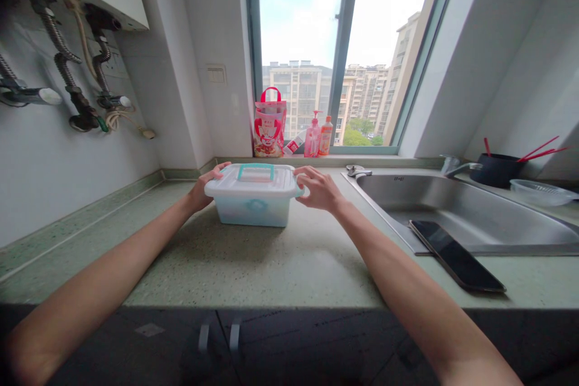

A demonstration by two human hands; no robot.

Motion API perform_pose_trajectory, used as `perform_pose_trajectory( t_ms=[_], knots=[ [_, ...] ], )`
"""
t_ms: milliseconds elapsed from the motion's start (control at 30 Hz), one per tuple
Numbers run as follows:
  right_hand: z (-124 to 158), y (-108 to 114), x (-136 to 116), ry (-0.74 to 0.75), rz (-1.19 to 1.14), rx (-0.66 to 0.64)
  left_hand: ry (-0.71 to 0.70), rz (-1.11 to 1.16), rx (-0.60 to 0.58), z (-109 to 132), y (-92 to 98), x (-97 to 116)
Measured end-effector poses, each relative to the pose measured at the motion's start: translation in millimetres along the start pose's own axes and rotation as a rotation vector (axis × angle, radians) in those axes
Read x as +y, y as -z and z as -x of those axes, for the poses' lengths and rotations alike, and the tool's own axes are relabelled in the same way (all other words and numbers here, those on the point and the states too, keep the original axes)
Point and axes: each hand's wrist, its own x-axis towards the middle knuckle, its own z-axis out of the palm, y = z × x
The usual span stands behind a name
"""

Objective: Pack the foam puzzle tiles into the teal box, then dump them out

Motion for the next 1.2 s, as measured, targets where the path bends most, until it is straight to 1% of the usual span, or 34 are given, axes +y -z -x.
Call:
perform_pose_trajectory(
  t_ms=[100, 167, 300, 433, 567, 633, 800, 933, 1067, 1200],
  knots=[
    [2, -1, 4, -0.015, 0.035, 0.006, -0.023, 0.031, 0.006, 0, -3.0, -3],
    [3, -2, 7, -0.027, 0.051, 0.015, -0.054, 0.035, 0.033, 1, -6.5, -4],
    [7, -6, 14, -0.055, 0.084, 0.002, -0.132, -0.071, 0.098, 5, -15.2, -5],
    [8, -11, 17, -0.065, 0.105, -0.018, -0.203, -0.183, 0.060, 5, -18.2, -3],
    [8, -13, 16, -0.071, 0.082, -0.019, -0.272, -0.318, 0.031, 0, -13.4, -1],
    [8, -13, 16, -0.081, 0.073, -0.019, -0.298, -0.330, 0.010, -2, -9.6, -2],
    [9, -12, 16, -0.102, 0.065, -0.031, -0.299, -0.245, -0.076, -2, -3.7, -4],
    [9, -12, 16, -0.108, 0.059, -0.030, -0.305, -0.200, -0.093, 1, -5.0, -5],
    [9, -12, 17, -0.107, 0.045, -0.031, -0.278, -0.154, -0.107, 4, -7.2, -5],
    [10, -13, 19, -0.106, -0.004, -0.047, -0.237, -0.112, -0.136, 7, -4.6, -5]
  ],
)
